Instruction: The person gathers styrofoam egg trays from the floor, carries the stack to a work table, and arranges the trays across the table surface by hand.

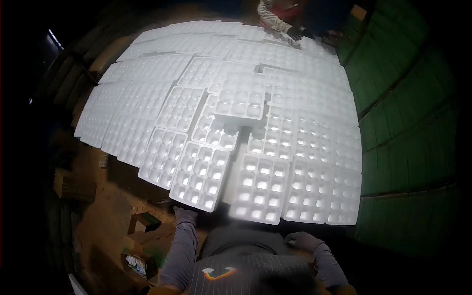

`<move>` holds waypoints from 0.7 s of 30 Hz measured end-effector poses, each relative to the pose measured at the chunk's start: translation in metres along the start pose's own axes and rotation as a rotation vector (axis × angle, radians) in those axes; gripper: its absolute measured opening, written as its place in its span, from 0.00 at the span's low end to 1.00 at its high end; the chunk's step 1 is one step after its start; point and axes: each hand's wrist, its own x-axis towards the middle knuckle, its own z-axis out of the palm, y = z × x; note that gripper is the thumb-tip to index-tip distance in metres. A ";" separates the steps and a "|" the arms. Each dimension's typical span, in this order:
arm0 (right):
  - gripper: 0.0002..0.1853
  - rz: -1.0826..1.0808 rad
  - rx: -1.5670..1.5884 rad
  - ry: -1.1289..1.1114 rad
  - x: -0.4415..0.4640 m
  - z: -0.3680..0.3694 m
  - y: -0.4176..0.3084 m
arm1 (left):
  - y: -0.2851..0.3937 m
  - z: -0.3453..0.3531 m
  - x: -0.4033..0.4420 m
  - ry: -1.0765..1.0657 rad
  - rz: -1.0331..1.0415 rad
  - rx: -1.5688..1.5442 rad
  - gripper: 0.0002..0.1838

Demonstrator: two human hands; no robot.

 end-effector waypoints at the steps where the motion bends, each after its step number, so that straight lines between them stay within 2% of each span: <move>1: 0.15 -0.004 0.124 0.187 -0.016 -0.020 -0.017 | 0.010 0.019 0.011 -0.112 0.141 0.210 0.34; 2: 0.16 0.006 0.244 0.385 -0.034 -0.037 -0.025 | 0.015 0.036 0.014 -0.164 0.233 0.272 0.32; 3: 0.14 -0.013 0.279 0.841 -0.042 -0.051 -0.022 | 0.019 0.053 0.018 -0.210 0.328 0.329 0.30; 4: 0.15 -0.026 0.255 1.264 -0.040 -0.067 -0.001 | 0.011 0.049 0.023 -0.225 0.277 0.038 0.28; 5: 0.21 0.016 0.070 1.490 -0.037 -0.089 0.026 | -0.002 0.043 0.028 -0.232 0.231 -0.256 0.27; 6: 0.29 0.270 -0.133 1.517 -0.027 -0.096 0.067 | -0.001 0.042 0.026 -0.257 0.208 -0.228 0.26; 8: 0.37 0.613 -0.096 1.399 0.006 -0.080 0.119 | 0.003 0.036 0.022 -0.278 0.162 -0.201 0.25; 10: 0.42 0.629 -0.219 1.291 0.017 -0.065 0.103 | 0.012 0.037 0.021 -0.268 0.136 -0.223 0.25; 11: 0.40 0.529 -0.230 1.355 0.016 -0.062 0.085 | 0.018 0.039 0.019 -0.268 0.127 -0.237 0.25; 14: 0.41 0.570 -0.263 1.323 0.021 -0.067 0.065 | 0.029 0.048 0.023 -0.267 0.112 -0.269 0.25; 17: 0.40 0.389 -0.340 1.535 0.020 -0.137 0.074 | 0.035 0.049 0.018 -0.237 0.105 -0.291 0.25; 18: 0.39 0.340 -0.288 1.539 0.031 -0.169 0.096 | 0.038 0.049 0.015 -0.228 0.103 -0.293 0.25; 21: 0.35 0.475 -0.354 1.543 0.065 -0.244 0.148 | 0.044 0.052 0.009 -0.209 0.099 -0.311 0.25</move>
